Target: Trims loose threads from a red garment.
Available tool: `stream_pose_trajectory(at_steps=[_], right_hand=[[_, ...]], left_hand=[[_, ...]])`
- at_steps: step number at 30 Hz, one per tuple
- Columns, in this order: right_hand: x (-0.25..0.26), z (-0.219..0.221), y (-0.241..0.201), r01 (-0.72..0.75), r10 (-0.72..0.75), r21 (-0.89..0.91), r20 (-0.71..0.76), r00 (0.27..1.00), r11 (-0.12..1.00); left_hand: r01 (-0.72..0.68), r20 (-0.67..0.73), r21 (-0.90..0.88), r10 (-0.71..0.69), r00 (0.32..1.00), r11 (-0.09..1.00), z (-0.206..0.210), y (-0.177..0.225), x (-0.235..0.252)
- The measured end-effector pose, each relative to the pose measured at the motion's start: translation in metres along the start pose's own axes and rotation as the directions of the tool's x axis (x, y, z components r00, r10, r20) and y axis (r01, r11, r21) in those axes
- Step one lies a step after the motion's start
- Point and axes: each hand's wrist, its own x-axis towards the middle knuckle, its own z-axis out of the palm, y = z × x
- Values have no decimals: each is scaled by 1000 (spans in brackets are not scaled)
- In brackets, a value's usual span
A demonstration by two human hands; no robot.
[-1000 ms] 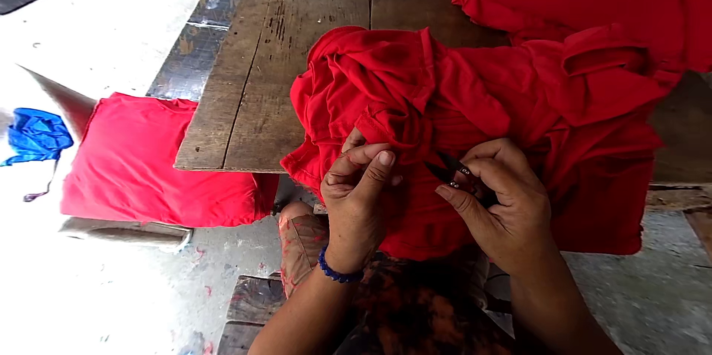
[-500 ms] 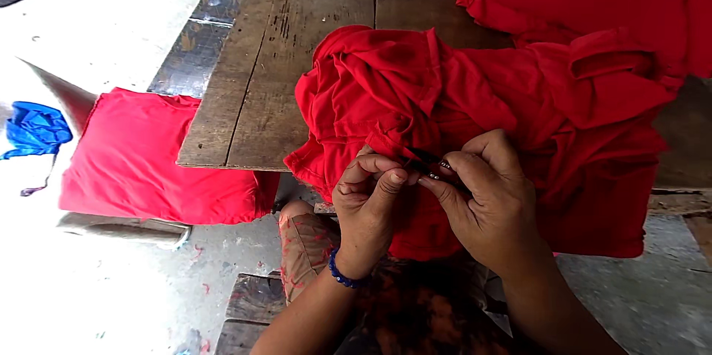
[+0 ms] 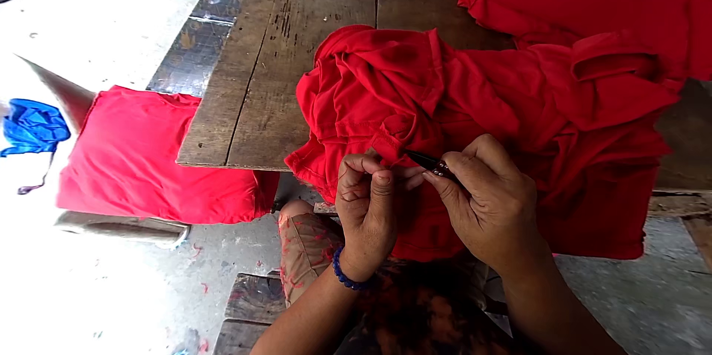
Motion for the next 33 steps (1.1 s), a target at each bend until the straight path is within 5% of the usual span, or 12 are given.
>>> stream_pose_trajectory(at_steps=[4,9,13,18,23,29,33], right_hand=[[-3,-2,5,-90,89,205,14,996,975],[4,3,0,-254,271,634,72,960,731],[4,10,-4,-276,309,574,41,950,771],[-4,6,-2,-284,312,560,48,949,778],[-9,1,2,-271,282,529,60,957,804],[-18,-3,9,-251,253,463,59,966,850],[-21,-4,11,-301,304,442,67,950,845]], left_hand=[[-11,-2,5,11,1000,1000,1,0,-2],[1,1,-27,-1,1000,1000,4,-2,-4],[68,-30,41,-67,997,997,8,-2,-7],[275,-190,-171,-305,933,946,21,8,0],[320,-306,-171,-359,882,932,29,8,5],[381,-268,-364,-487,831,850,26,14,12],[308,-217,-405,-418,882,861,25,8,9]])
